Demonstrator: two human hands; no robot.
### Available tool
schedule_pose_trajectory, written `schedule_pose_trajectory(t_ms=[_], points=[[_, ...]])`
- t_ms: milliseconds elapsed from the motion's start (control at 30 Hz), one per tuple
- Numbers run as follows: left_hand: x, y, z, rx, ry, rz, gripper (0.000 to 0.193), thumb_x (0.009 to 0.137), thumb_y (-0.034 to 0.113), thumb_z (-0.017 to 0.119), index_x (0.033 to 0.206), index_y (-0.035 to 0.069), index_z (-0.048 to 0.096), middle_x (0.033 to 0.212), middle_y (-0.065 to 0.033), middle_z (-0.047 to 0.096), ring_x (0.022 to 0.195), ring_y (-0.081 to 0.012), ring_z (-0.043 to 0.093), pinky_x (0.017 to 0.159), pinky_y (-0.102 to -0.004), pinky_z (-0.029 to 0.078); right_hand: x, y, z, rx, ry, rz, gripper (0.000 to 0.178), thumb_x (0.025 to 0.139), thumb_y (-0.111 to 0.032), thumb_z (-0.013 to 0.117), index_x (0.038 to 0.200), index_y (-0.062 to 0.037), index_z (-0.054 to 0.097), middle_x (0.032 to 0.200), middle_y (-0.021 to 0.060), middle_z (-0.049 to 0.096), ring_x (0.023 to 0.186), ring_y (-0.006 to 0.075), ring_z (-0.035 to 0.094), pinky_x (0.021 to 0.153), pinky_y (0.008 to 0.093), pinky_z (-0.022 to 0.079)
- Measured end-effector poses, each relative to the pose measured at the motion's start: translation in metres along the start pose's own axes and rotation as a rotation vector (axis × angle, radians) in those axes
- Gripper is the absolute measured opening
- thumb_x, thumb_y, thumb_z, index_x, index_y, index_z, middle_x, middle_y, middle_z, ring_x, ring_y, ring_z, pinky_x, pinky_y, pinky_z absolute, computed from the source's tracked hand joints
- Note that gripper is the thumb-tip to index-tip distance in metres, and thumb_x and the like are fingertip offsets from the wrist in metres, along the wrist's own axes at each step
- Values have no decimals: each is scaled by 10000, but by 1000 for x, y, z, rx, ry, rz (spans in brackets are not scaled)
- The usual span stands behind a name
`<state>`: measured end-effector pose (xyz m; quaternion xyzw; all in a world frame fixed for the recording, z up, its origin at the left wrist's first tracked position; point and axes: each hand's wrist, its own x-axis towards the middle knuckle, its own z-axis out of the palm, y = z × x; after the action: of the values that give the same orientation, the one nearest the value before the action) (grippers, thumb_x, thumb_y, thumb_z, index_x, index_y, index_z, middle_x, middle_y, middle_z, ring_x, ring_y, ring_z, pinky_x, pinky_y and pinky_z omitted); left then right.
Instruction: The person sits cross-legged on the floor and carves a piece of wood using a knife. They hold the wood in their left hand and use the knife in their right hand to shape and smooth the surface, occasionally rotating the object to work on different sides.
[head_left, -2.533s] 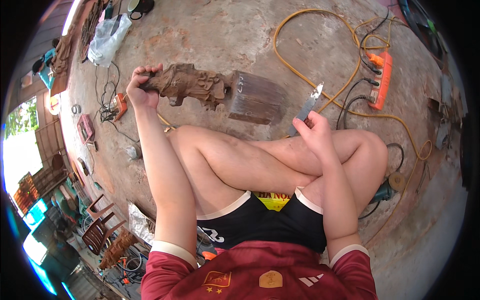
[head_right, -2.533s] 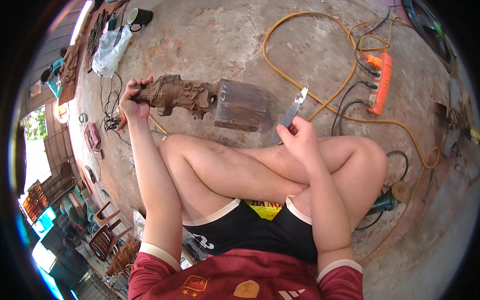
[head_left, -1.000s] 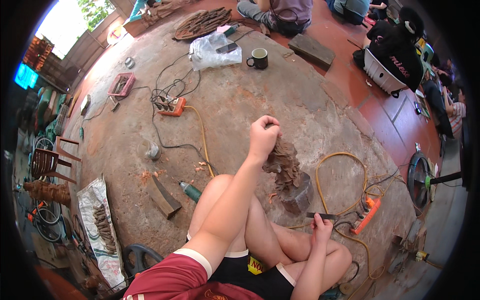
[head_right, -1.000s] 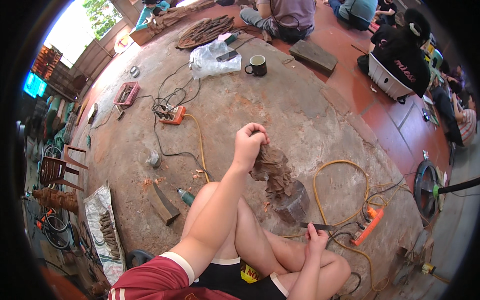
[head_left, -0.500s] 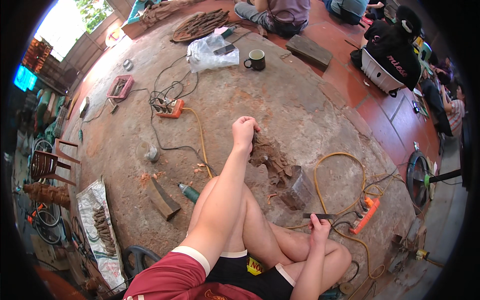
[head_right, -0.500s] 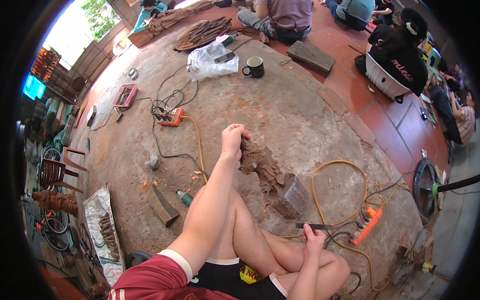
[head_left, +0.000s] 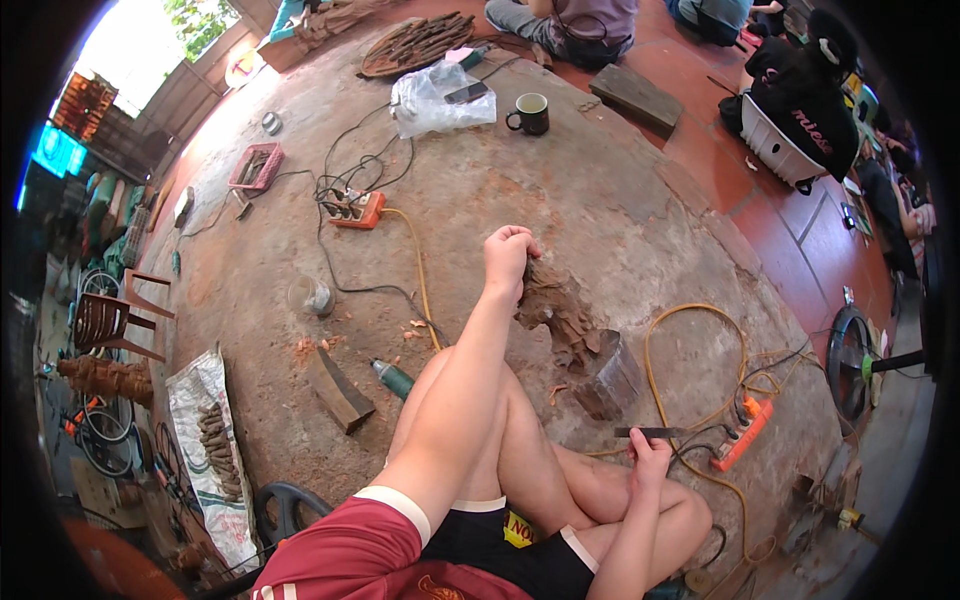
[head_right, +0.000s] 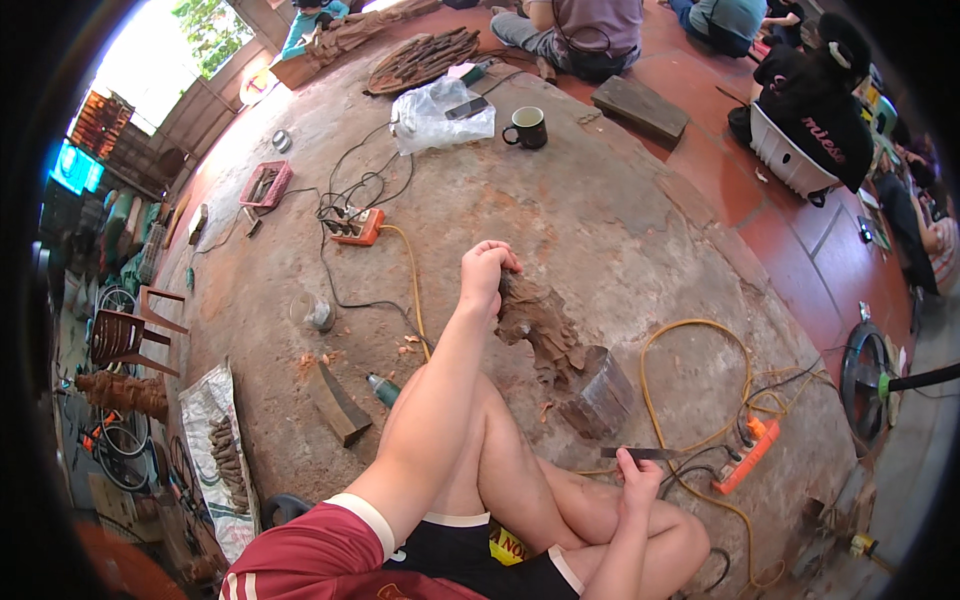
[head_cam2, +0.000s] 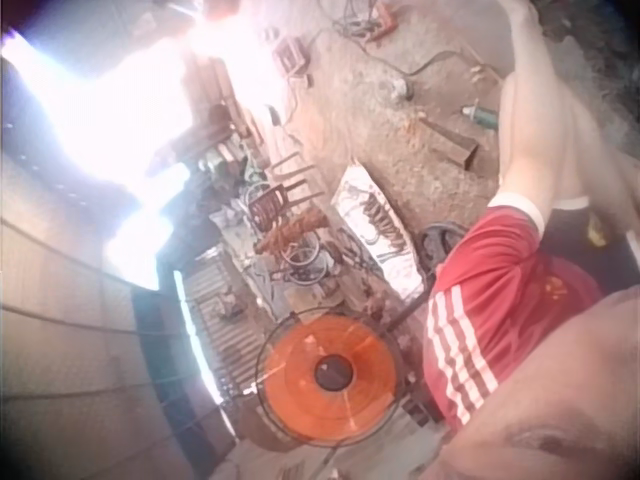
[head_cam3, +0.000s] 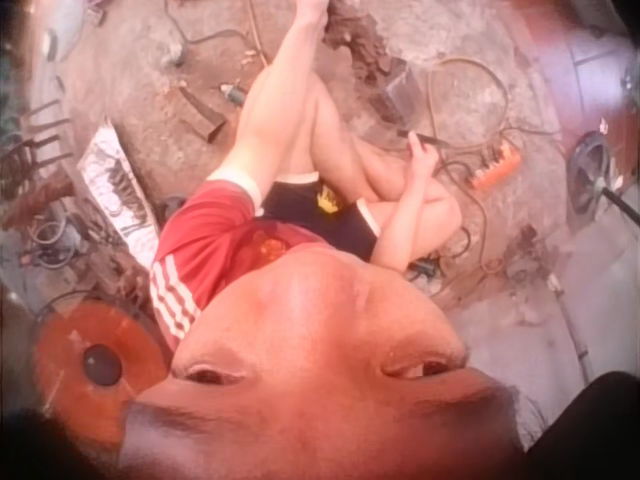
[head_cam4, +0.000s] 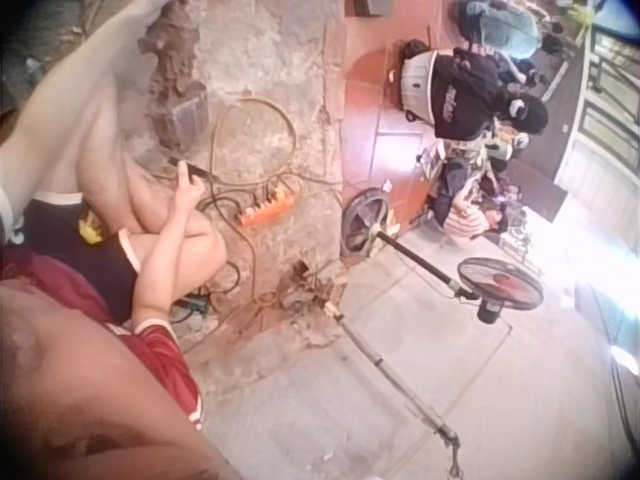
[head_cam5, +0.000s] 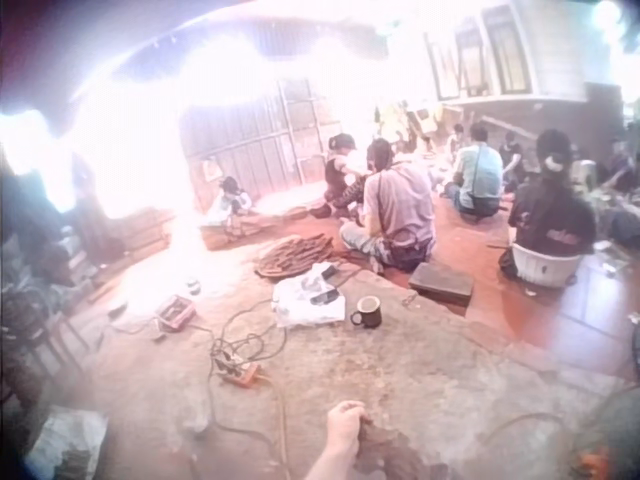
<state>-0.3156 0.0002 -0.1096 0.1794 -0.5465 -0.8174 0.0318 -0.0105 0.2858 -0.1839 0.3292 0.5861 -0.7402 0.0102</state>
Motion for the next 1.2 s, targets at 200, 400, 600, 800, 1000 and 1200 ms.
schedule_pose_trajectory(t_ms=[200, 400, 600, 800, 1000, 1200], points=[[4, 0, -2, 4, -15, 13, 183, 685, -71, 504, 849, -22, 568, 707, -113, 590, 598, -222, 583, 614, -318, 484, -3, -4, 4, -68, 26, 19, 118, 852, -77, 749, 878, 26, 699, 689, 27, 625, 552, 98, 524, 505, 233, 389], [-11, 8, 11, 27, -89, 7, 190, 686, -90, 492, 843, -16, 571, 772, -120, 589, 662, -240, 599, 689, -359, 523, -13, -42, 18, -132, 123, -59, 182, 845, -126, 765, 723, -22, 679, 654, -15, 598, 567, 74, 502, 530, 244, 372], [-56, 31, 38, 27, -285, 78, 176, 743, -110, 482, 865, -24, 574, 804, -98, 587, 719, -209, 592, 800, -366, 535, -21, -85, 44, 102, 45, -190, 130, 873, -55, 741, 976, 24, 739, 816, -17, 670, 720, 47, 576, 648, 200, 444], [-91, 34, 58, 107, -412, 122, 243, 703, -127, 470, 906, -25, 555, 874, -104, 566, 788, -233, 574, 1038, -490, 451, -19, -94, 68, 253, 7, -112, 130, 893, -71, 726, 1006, -7, 726, 773, -18, 635, 661, 48, 521, 575, 208, 383], [-139, 43, 76, 221, -569, 153, 257, 662, -108, 485, 890, -12, 554, 855, -94, 575, 802, -205, 581, 1059, -487, 428, -30, -101, 75, 351, -102, -173, 144, 899, -70, 716, 1026, -2, 721, 756, -10, 625, 654, 59, 518, 580, 218, 404], [-187, 36, 100, 403, -713, 230, 266, 605, -59, 529, 865, -24, 573, 878, -117, 615, 856, -214, 619, 1038, -504, 456, -23, -94, 60, 490, 27, -66, 162, 909, -112, 716, 1012, 12, 723, 802, 21, 680, 675, 76, 592, 589, 225, 452]])
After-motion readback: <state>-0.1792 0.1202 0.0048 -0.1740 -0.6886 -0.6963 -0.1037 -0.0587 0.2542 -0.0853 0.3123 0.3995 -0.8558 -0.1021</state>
